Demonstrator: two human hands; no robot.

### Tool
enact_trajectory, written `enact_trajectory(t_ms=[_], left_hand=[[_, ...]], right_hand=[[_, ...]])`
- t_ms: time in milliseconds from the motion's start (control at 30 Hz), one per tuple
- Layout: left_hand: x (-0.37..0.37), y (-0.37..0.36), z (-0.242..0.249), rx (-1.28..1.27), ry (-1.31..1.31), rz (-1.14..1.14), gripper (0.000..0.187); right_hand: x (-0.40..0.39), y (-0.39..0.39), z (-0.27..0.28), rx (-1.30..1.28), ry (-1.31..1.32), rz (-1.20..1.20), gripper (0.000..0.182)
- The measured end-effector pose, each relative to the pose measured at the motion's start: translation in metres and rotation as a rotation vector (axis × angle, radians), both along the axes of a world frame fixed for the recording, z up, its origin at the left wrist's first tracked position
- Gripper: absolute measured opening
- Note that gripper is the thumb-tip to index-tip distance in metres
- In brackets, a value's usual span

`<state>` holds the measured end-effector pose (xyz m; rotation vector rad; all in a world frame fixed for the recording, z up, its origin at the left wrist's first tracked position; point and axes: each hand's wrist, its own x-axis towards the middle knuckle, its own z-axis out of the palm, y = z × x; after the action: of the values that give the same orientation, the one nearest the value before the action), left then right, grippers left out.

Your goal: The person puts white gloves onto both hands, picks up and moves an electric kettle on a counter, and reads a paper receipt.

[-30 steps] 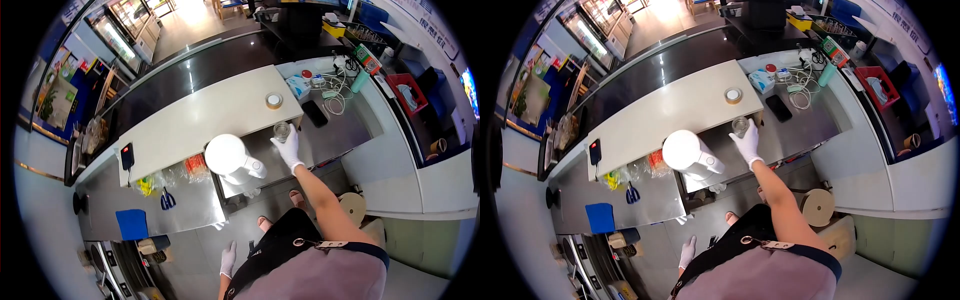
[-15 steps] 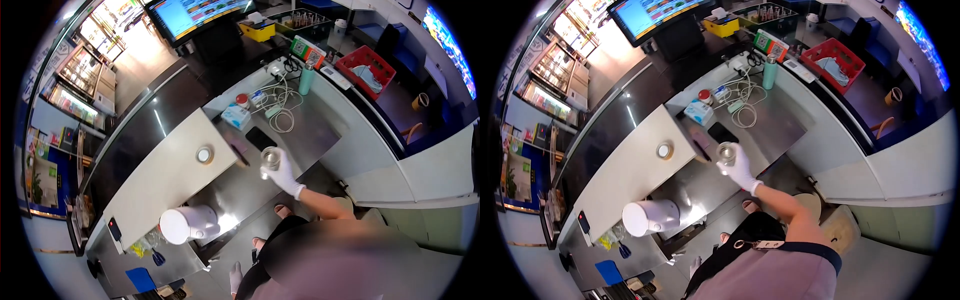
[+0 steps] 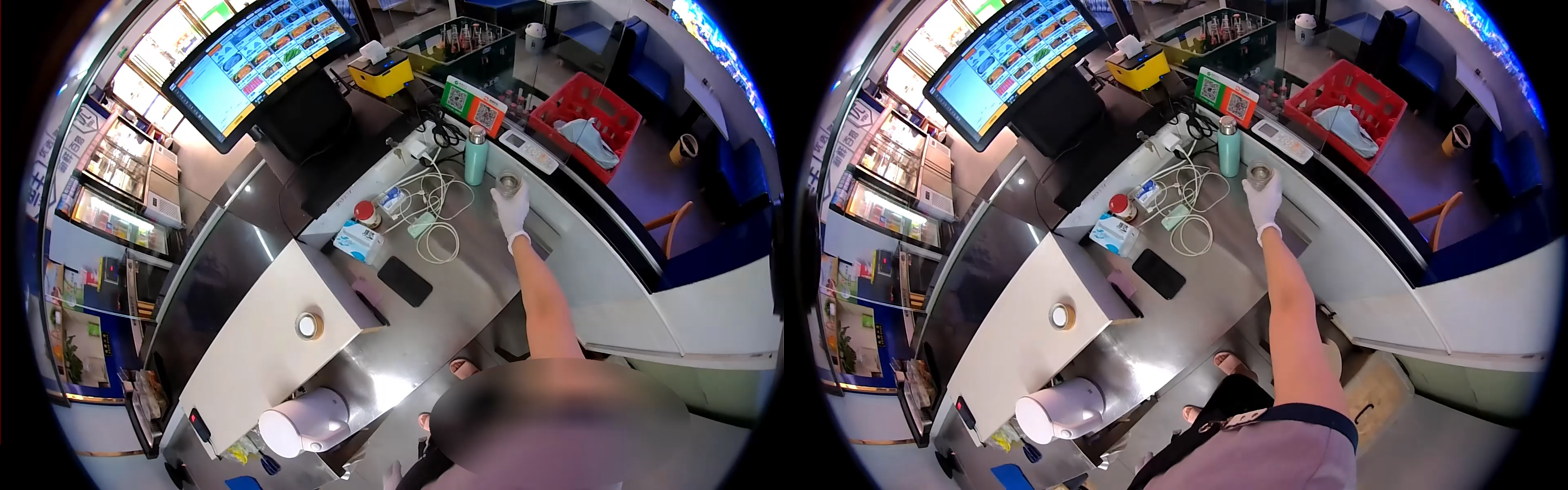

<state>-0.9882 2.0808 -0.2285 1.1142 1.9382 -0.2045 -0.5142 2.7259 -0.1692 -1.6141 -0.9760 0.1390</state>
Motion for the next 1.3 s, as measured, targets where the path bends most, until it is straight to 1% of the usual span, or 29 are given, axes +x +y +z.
enact_trajectory(t_ms=[100,167,200,300,400,500,533,567,633,700,767,800,833,867,900,933,967,1033,1067,1133,1167,1200,1233,1267,1300], left_hand=[[0.012,0.018,0.009,0.005,-0.03,0.079,0.043],[0.018,0.026,0.012,0.006,-0.042,0.116,0.043],[0.021,0.03,0.014,0.006,-0.048,0.132,0.043],[0.029,0.033,0.014,0.0,-0.068,0.167,0.044],[0.036,0.032,0.014,-0.014,-0.091,0.187,0.045],[0.041,0.027,0.016,-0.014,-0.122,0.212,0.045],[0.043,0.025,0.021,-0.013,-0.131,0.231,0.045],[0.045,0.02,0.023,-0.009,-0.139,0.257,0.046],[0.05,0.006,0.027,-0.011,-0.154,0.315,0.046],[0.058,-0.006,0.03,-0.012,-0.162,0.4,0.047],[0.064,-0.004,0.038,0.01,-0.161,0.493,0.049],[0.067,0.0,0.044,0.031,-0.16,0.539,0.05],[0.069,0.004,0.051,0.051,-0.158,0.577,0.052],[0.072,0.007,0.057,0.091,-0.175,0.602,0.052],[0.073,0.004,0.057,0.115,-0.172,0.634,0.052],[0.073,0.003,0.055,0.138,-0.171,0.66,0.051],[0.074,0.005,0.054,0.163,-0.17,0.683,0.05],[0.077,0.008,0.061,0.099,-0.159,0.637,0.049],[0.077,0.009,0.065,0.067,-0.15,0.615,0.048],[0.076,0.003,0.059,0.099,-0.162,0.587,0.048],[0.077,-0.001,0.056,0.116,-0.171,0.579,0.048],[0.078,-0.006,0.055,0.2,-0.136,0.361,0.049],[0.079,-0.005,0.055,0.145,-0.15,0.424,0.049],[0.081,0.003,0.061,0.091,-0.165,0.486,0.049],[0.083,0.008,0.066,0.036,-0.179,0.551,0.049]], right_hand=[[0.007,0.022,-0.011,-0.033,0.022,-0.029,0.076],[0.009,0.034,-0.009,-0.099,0.08,-0.026,0.075],[0.009,0.038,-0.008,-0.065,0.058,-0.033,0.074],[0.0,0.04,0.004,-0.095,0.084,-0.083,0.075],[-0.003,0.041,0.0,0.004,0.093,-0.065,0.074],[-0.009,0.032,0.005,0.034,0.069,-0.067,0.075],[-0.017,0.028,-0.006,0.048,0.163,-0.102,0.075],[-0.038,0.007,0.013,0.03,0.23,-0.1,0.067],[-0.092,-0.022,0.018,0.051,0.206,0.027,0.052],[-0.161,-0.063,0.063,0.063,0.208,0.623,0.04],[-0.233,-0.092,0.102,0.092,-0.076,1.061,0.034],[-0.27,-0.113,0.122,0.076,-0.029,1.167,0.034],[-0.294,-0.121,0.151,0.169,-0.199,1.328,0.04],[-0.324,-0.129,0.143,0.058,-0.367,1.386,0.051],[-0.353,-0.135,0.133,0.048,-0.461,1.42,0.06],[-0.374,-0.142,0.116,0.204,-0.604,1.299,0.064],[-0.394,-0.145,0.098,0.23,-0.693,1.254,0.062],[-0.406,-0.145,0.095,0.031,-0.791,1.397,0.057],[-0.399,-0.146,0.094,0.01,-0.721,1.396,0.056],[-0.364,-0.148,0.115,-0.028,-0.58,1.393,0.053],[-0.33,-0.147,0.128,0.0,-0.426,1.346,0.051],[-0.291,-0.141,0.133,0.065,-0.312,1.243,0.047],[-0.253,-0.141,0.13,0.017,-0.228,1.063,0.046],[-0.207,-0.127,0.098,-0.148,-0.244,0.967,0.042],[-0.159,-0.117,0.07,-0.258,-0.351,0.73,0.028]])
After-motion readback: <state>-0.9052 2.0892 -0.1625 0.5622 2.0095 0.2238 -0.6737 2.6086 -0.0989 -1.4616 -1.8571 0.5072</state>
